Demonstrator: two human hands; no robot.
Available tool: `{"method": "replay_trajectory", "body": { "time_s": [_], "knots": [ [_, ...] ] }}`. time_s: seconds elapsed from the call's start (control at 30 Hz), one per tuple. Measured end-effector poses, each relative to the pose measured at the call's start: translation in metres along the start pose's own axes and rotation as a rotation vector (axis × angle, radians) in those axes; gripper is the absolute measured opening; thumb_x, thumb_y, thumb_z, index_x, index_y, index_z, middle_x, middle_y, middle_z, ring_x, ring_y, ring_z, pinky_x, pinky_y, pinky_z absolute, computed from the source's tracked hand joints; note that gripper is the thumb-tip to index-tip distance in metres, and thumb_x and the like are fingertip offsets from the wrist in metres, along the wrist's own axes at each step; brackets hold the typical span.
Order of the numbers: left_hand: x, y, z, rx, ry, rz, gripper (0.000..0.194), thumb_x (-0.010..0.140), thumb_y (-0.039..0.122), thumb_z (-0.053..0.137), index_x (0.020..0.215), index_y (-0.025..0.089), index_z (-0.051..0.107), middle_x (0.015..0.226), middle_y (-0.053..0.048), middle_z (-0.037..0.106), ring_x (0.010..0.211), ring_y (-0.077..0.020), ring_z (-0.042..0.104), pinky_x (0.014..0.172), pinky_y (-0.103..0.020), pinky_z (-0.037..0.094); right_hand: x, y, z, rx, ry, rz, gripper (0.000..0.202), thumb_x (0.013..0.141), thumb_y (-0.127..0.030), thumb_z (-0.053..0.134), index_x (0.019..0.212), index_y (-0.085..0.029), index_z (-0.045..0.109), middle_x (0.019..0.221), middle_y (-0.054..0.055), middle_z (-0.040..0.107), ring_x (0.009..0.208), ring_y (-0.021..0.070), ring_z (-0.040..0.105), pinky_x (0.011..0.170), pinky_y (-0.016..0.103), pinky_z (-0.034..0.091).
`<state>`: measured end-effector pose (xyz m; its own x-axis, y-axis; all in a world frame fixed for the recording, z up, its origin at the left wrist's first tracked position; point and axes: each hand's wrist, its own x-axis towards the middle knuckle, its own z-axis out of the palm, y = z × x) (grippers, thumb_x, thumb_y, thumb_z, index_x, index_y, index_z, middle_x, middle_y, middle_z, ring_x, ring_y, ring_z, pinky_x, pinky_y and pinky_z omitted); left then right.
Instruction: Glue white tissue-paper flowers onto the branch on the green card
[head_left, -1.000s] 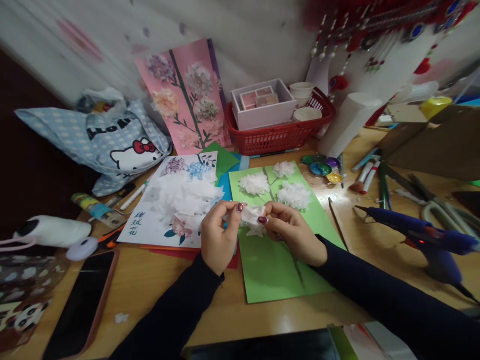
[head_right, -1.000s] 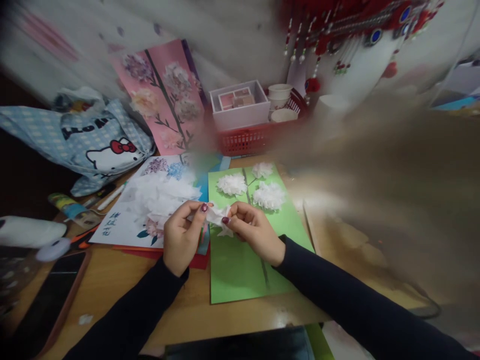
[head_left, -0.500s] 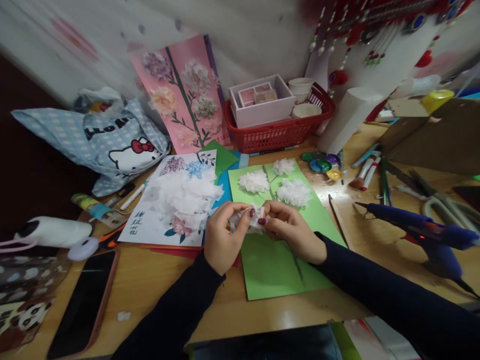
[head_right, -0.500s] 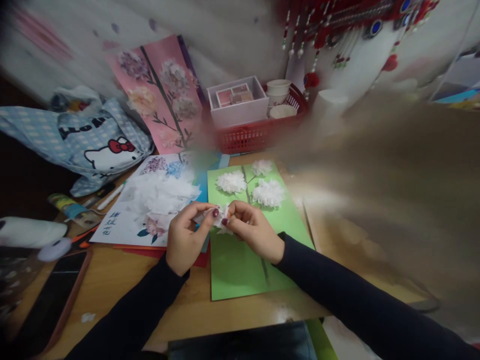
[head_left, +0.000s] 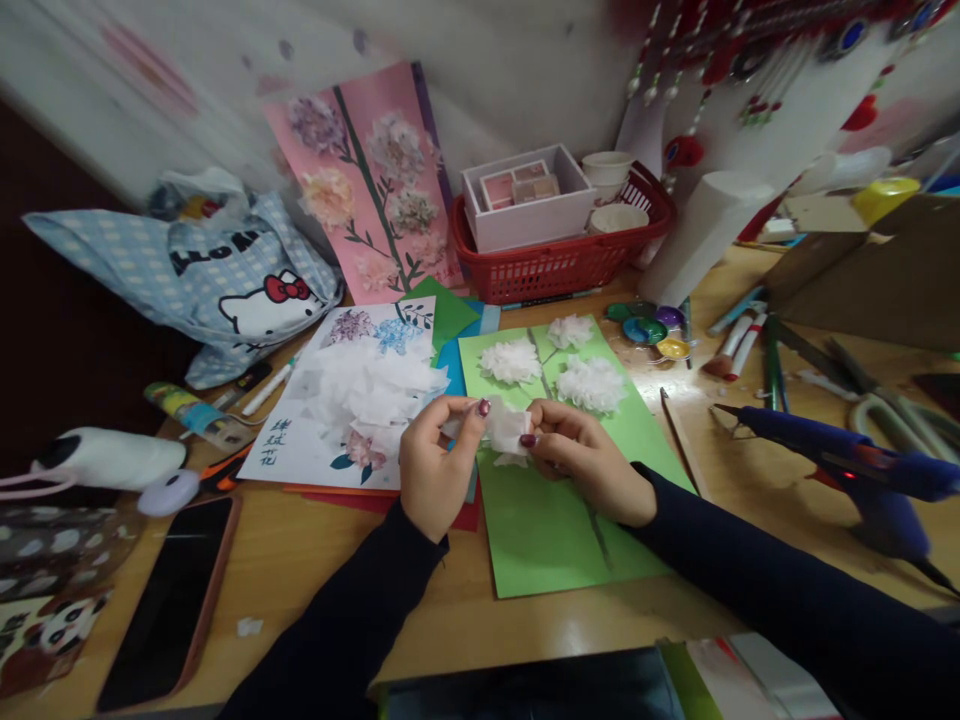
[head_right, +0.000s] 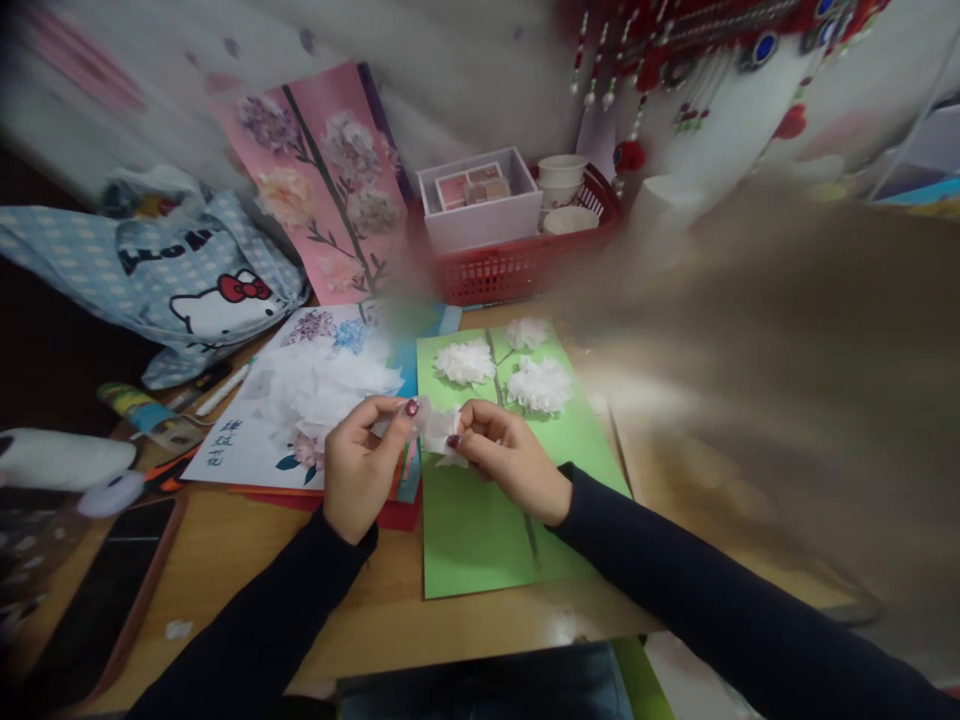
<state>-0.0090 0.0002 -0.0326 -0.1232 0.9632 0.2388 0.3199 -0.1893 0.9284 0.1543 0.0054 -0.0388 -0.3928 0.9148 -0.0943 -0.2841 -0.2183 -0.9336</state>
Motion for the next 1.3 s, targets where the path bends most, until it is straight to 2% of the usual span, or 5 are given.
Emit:
{"method": "replay_trajectory", "body": {
  "time_s": [0.23, 0.4, 0.8, 1.07, 1.3],
  "knots": [
    [0.008, -0.002, -0.007, 0.017, 0.202, 0.137, 0.014, 0.088, 0.025, 0.058, 0.098, 0.018, 0.065, 0.087, -0.002, 0.067, 0.079, -0.0141, 0.063, 0.071, -0.024, 0.050, -0.001, 0.001, 0.000, 0.074, 0.026, -0.005, 0.017, 0.073, -0.028, 0.067, 0.071, -0.019, 0.052, 0.049, -0.011, 0.038, 0.040, 0.0031, 0.025, 0.040, 0.019, 0.017],
    [-0.002, 0.007, -0.007, 0.246, -0.037, 0.454, 0.032, 0.088, 0.005, 0.041, 0.093, 0.018, 0.069, 0.090, -0.005, 0.064, 0.088, -0.0158, 0.060, 0.079, -0.027, 0.049, -0.001, 0.000, 0.000, 0.021, 0.018, -0.019, 0.022, 0.076, -0.033, 0.069, 0.071, -0.018, 0.053, 0.050, -0.010, 0.040, 0.040, 0.0033, 0.028, 0.040, 0.019, 0.020],
    [-0.007, 0.003, 0.005, 0.043, -0.111, 0.145, 0.014, 0.087, 0.023, 0.060, 0.076, 0.017, 0.067, 0.078, -0.003, 0.065, 0.075, -0.0142, 0.062, 0.066, -0.024, 0.049, -0.004, -0.004, 0.002, -0.263, -0.011, -0.144, 0.029, 0.080, -0.043, 0.068, 0.075, -0.017, 0.056, 0.058, -0.006, 0.045, 0.052, 0.0067, 0.034, 0.049, 0.022, 0.025],
    [-0.007, 0.005, 0.004, 0.071, -0.056, 0.257, 0.009, 0.083, 0.016, 0.060, 0.075, 0.017, 0.064, 0.077, -0.002, 0.065, 0.072, -0.0125, 0.060, 0.061, -0.021, 0.047, -0.005, -0.002, -0.001, -0.261, -0.015, -0.114, 0.022, 0.086, -0.037, 0.056, 0.077, -0.017, 0.061, 0.054, -0.006, 0.043, 0.049, 0.0073, 0.036, 0.048, 0.023, 0.028],
    [-0.001, 0.005, -0.002, 0.030, 0.053, 0.097, 0.010, 0.085, 0.026, 0.061, 0.081, 0.018, 0.065, 0.078, -0.001, 0.068, 0.069, -0.0131, 0.063, 0.062, -0.022, 0.048, -0.003, -0.002, 0.001, -0.191, 0.009, -0.108, 0.022, 0.083, -0.035, 0.056, 0.074, -0.016, 0.060, 0.051, -0.007, 0.040, 0.045, 0.0064, 0.031, 0.044, 0.022, 0.024]
  ]
}}
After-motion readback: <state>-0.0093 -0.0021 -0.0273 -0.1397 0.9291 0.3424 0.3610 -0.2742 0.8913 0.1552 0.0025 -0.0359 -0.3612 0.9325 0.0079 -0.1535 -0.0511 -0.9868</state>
